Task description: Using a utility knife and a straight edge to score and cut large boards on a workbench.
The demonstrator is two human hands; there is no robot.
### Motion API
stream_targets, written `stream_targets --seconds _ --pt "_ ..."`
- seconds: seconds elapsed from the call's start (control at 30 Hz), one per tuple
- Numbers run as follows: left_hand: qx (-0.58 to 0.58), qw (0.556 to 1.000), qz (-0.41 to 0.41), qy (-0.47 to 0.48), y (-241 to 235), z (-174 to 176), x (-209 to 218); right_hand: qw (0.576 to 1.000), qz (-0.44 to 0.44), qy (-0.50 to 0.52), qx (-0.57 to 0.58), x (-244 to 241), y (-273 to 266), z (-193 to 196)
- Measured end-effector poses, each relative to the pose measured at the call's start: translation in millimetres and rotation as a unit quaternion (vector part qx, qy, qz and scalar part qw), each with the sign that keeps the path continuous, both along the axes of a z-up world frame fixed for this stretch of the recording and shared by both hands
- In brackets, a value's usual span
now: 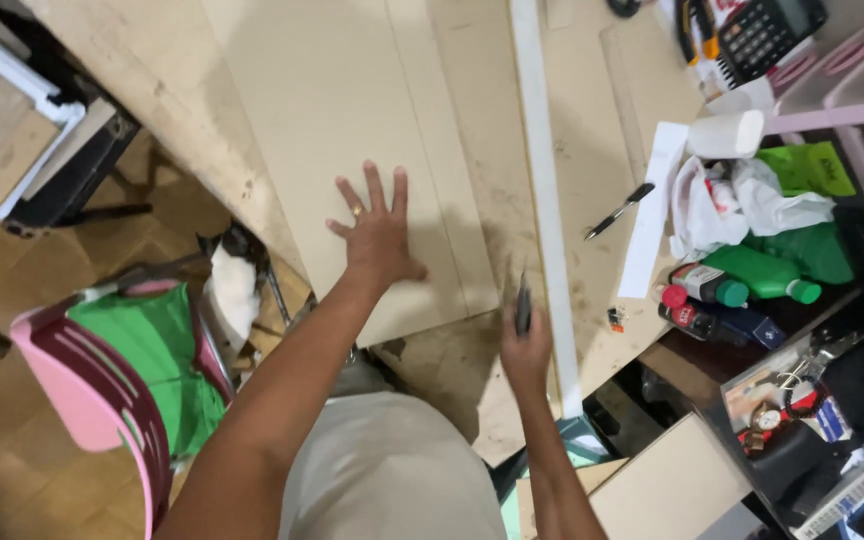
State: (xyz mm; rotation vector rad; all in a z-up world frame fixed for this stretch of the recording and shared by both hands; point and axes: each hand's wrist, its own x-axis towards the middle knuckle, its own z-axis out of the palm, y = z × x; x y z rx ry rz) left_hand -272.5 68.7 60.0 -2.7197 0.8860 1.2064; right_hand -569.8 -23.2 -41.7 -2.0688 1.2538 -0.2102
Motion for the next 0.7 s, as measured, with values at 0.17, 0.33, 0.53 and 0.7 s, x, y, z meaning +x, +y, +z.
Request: stream_targets --seconds 0.17,0.33,0.53,0.7 --pt "-0.002 1.0 -0.004 -0.012 -2 -3 0 0.998 0.001 0.026 0.051 105 -21 11" --pt "-0.005 1.0 0.012 0.017 -1 2 2 0.987 -0.01 0.129 0.096 118 -27 15" --pt "0.001 0.999 0.014 0.037 -5 5 6 0.973 -0.02 0.168 0.154 119 -35 38" --pt "0.003 0.999 0.016 0.047 -7 8 8 0.976 -0.04 0.15 0.154 109 -31 27"
